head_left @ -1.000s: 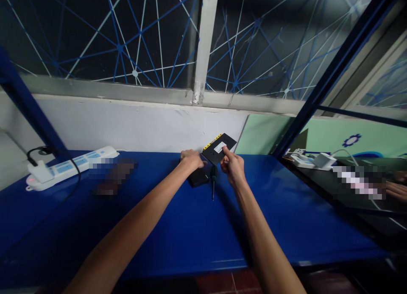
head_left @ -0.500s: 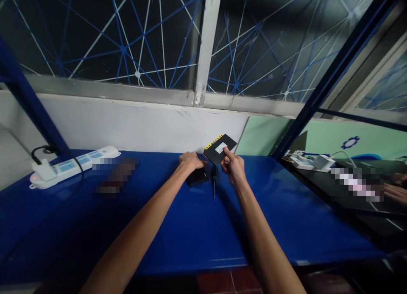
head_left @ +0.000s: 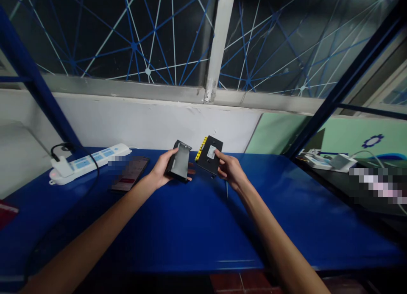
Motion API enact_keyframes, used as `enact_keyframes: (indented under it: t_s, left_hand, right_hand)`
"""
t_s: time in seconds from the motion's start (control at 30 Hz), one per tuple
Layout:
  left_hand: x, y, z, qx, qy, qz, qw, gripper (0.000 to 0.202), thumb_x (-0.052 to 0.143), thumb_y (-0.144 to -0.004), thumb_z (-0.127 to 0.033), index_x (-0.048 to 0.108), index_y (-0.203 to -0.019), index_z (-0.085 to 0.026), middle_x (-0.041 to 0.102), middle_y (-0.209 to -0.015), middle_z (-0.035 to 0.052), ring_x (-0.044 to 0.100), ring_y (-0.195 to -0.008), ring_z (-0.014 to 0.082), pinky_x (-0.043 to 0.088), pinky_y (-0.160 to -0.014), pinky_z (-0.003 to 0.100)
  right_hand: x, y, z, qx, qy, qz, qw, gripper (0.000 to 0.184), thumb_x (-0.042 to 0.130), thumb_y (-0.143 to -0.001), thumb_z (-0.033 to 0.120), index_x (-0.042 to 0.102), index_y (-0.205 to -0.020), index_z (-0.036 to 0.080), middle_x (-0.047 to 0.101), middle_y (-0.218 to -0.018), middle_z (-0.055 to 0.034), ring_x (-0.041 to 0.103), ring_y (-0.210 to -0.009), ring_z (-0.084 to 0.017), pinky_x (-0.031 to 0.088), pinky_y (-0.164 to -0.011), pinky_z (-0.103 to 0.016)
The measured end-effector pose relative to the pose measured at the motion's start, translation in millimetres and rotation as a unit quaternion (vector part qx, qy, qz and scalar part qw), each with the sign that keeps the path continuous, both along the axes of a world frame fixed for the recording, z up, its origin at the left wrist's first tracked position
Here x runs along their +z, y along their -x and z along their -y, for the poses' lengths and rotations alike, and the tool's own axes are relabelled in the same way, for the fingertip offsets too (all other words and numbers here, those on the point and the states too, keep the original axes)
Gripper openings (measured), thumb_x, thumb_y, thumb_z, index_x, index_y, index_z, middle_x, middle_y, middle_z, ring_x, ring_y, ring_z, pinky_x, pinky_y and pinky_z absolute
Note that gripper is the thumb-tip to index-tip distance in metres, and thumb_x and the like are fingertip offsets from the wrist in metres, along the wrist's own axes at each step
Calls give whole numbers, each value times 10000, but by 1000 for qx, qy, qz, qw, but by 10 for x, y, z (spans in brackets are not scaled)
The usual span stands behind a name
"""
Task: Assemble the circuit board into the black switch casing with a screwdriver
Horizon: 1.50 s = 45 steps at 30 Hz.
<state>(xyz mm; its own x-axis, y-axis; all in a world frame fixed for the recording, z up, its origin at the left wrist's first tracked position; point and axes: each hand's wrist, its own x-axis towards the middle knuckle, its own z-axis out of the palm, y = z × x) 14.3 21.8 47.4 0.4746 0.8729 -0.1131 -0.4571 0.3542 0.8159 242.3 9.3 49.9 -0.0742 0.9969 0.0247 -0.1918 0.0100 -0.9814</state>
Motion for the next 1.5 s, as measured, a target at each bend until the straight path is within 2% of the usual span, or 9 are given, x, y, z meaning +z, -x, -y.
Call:
enact_keyframes:
  t_s: [0.1,0.2,0.3,0.4,0.53,0.73,1.03,1.23,1.5]
  left_hand:
    - [-164,96,108,3,8,23,1000,383,497,-872,-377,642,-1104,-109,688,-1045,207,690,-871,407,554,-699,541]
    - [-301,122,148,20,24,37,999,378,493,-875,-362,658,-1096,-103,688,-1053,202,690,-885,405,556,-716,536]
    - [-362,104,180,34,33,45,998,351,504,-880,-335,661,-1102,-114,695,-1060,181,689,-892,375,565,-718,533]
    - [-357,67,244,62,56,41,996,312,506,-884,-307,670,-1075,-122,716,-996,158,695,-843,320,580,-689,489]
    - [-329,15,319,53,69,31,996,364,458,-903,-342,687,-1040,-94,729,-893,159,703,-766,308,576,-653,454]
    - [-343,-58,344,113,58,41,991,316,488,-889,-305,702,-991,-96,739,-819,111,709,-765,251,559,-704,337]
    - [-349,-87,364,112,70,47,990,319,481,-889,-296,687,-1002,-80,728,-810,110,705,-755,247,547,-689,326]
    - [-369,-93,371,120,62,27,990,323,502,-885,-260,628,-1145,-116,718,-762,79,690,-628,216,540,-623,312]
    - [-448,-99,361,119,26,51,991,308,543,-882,-216,599,-1178,-150,726,-866,65,708,-749,218,549,-708,311]
  right_hand:
    - [38,150,-58,47,32,24,998,376,681,-761,485,564,-609,162,471,-435,38,245,-307,-37,114,-332,-224]
    - [58,257,-119,66,71,44,994,369,687,-756,466,562,-584,164,463,-432,34,221,-307,-32,92,-327,-226]
    - [17,304,-87,89,66,49,993,396,652,-785,488,549,-569,173,444,-404,36,250,-304,-42,121,-328,-223]
    - [-51,328,29,91,47,56,993,365,646,-802,477,574,-619,169,486,-430,32,265,-301,-42,147,-328,-220]
    - [-105,398,152,119,40,69,990,384,633,-816,492,535,-605,185,492,-421,37,280,-294,-49,143,-328,-219]
    - [-112,484,185,120,46,89,988,385,639,-808,505,534,-614,189,521,-422,34,285,-288,-51,154,-318,-218]
    - [-222,499,156,123,47,106,986,398,655,-800,492,525,-578,189,516,-406,32,288,-270,-45,144,-305,-218]
    - [-228,524,173,128,50,105,985,405,649,-802,486,506,-568,189,517,-407,35,294,-267,-40,148,-301,-209]
    - [-215,506,162,125,44,119,984,387,657,-796,456,497,-566,189,517,-415,38,299,-265,-38,133,-301,-215]
